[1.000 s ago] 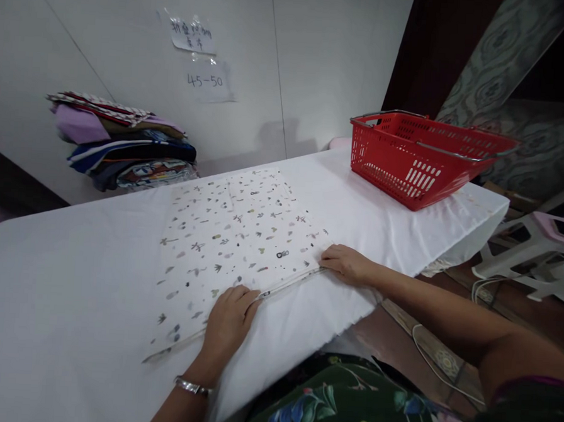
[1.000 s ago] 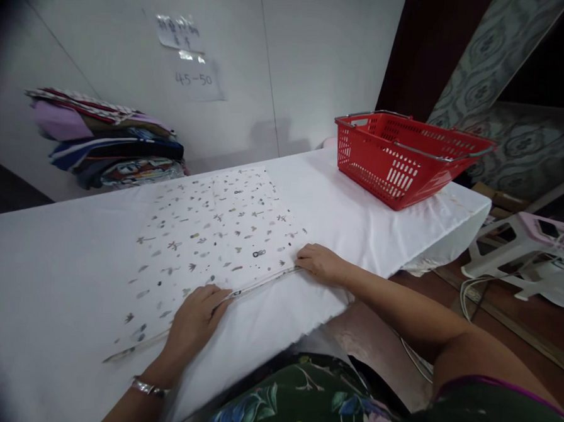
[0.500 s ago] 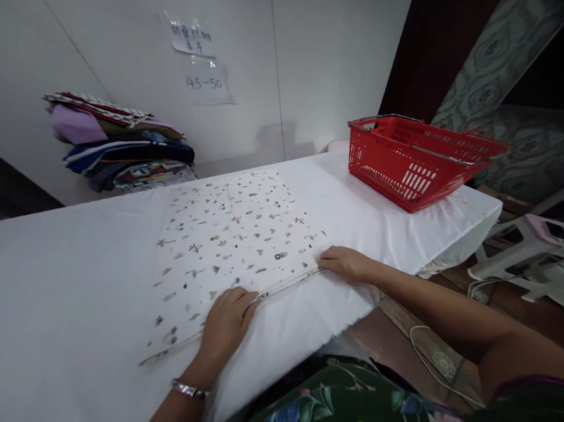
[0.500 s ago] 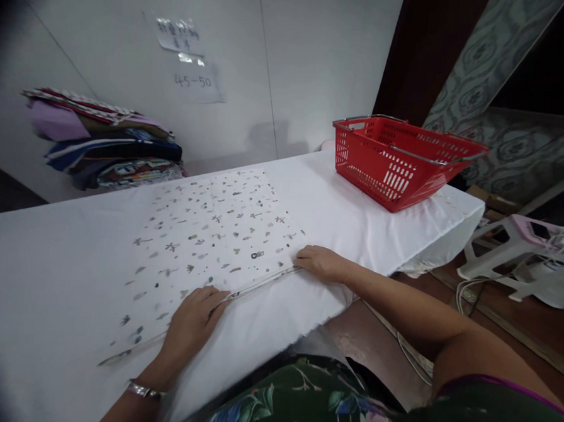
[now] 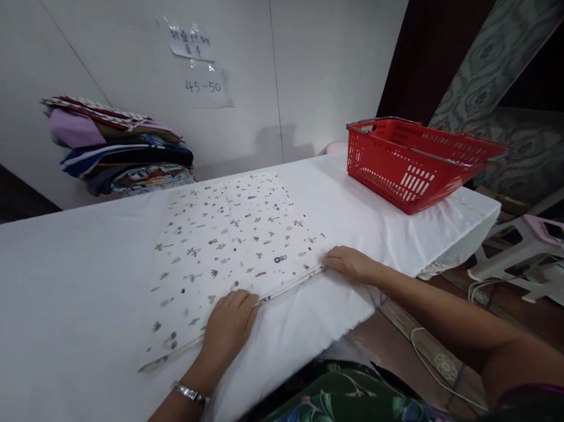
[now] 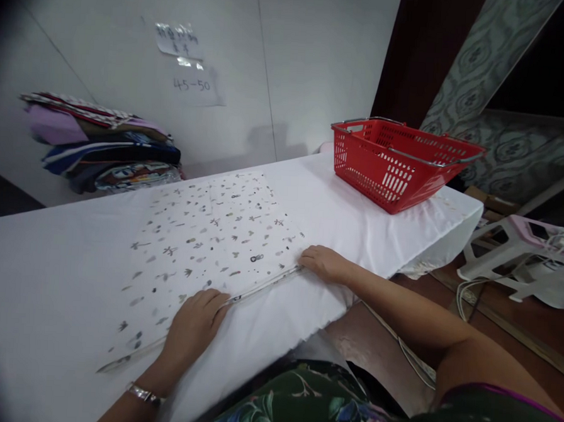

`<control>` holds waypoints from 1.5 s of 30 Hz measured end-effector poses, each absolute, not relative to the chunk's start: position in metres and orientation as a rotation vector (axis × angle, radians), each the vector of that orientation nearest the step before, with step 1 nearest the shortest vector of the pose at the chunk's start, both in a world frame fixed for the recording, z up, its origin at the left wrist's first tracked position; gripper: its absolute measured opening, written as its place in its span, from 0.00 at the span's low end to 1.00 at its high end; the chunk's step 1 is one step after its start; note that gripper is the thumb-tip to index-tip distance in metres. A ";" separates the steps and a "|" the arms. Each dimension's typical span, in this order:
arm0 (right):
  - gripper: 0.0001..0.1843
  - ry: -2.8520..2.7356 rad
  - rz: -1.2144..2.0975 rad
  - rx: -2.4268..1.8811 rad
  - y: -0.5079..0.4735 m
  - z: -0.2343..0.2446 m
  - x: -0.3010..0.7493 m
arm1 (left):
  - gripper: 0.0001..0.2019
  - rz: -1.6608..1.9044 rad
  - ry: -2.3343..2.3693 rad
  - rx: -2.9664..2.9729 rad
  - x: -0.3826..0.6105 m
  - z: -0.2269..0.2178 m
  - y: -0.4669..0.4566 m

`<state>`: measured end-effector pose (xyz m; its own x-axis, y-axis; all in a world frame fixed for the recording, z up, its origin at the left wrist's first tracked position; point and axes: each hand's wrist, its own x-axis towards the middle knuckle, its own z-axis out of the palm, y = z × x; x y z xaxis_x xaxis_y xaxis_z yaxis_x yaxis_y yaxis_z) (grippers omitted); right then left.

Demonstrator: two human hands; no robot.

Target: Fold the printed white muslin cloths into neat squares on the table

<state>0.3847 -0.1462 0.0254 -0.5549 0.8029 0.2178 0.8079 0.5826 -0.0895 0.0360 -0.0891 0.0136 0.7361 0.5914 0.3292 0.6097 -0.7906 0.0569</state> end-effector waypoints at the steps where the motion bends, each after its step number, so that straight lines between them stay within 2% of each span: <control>1: 0.15 -2.574 -0.039 -1.340 -0.147 0.024 0.385 | 0.10 -0.497 -0.976 -2.847 0.039 0.014 -0.089; 5: 0.16 -2.561 -0.070 -1.350 -0.147 0.024 0.382 | 0.15 -0.465 -0.836 -2.793 0.058 0.017 -0.086; 9: 0.15 -2.539 -0.092 -1.398 -0.149 0.028 0.373 | 0.17 -0.465 -0.758 -2.802 0.086 0.017 -0.084; 17: 0.13 -2.468 -0.128 -1.345 -0.143 0.021 0.352 | 0.10 -0.483 -0.808 -2.817 0.114 0.014 -0.089; 25: 0.10 -2.324 0.196 -1.344 -0.139 0.018 0.358 | 0.08 -0.549 -0.815 -2.916 0.109 0.013 -0.092; 33: 0.08 -2.373 0.107 -1.458 -0.142 0.020 0.353 | 0.09 -0.546 -0.688 -2.877 0.117 0.012 -0.094; 45: 0.12 -2.412 -0.050 -1.387 -0.145 0.013 0.349 | 0.04 -0.568 -0.709 -2.861 0.124 0.014 -0.096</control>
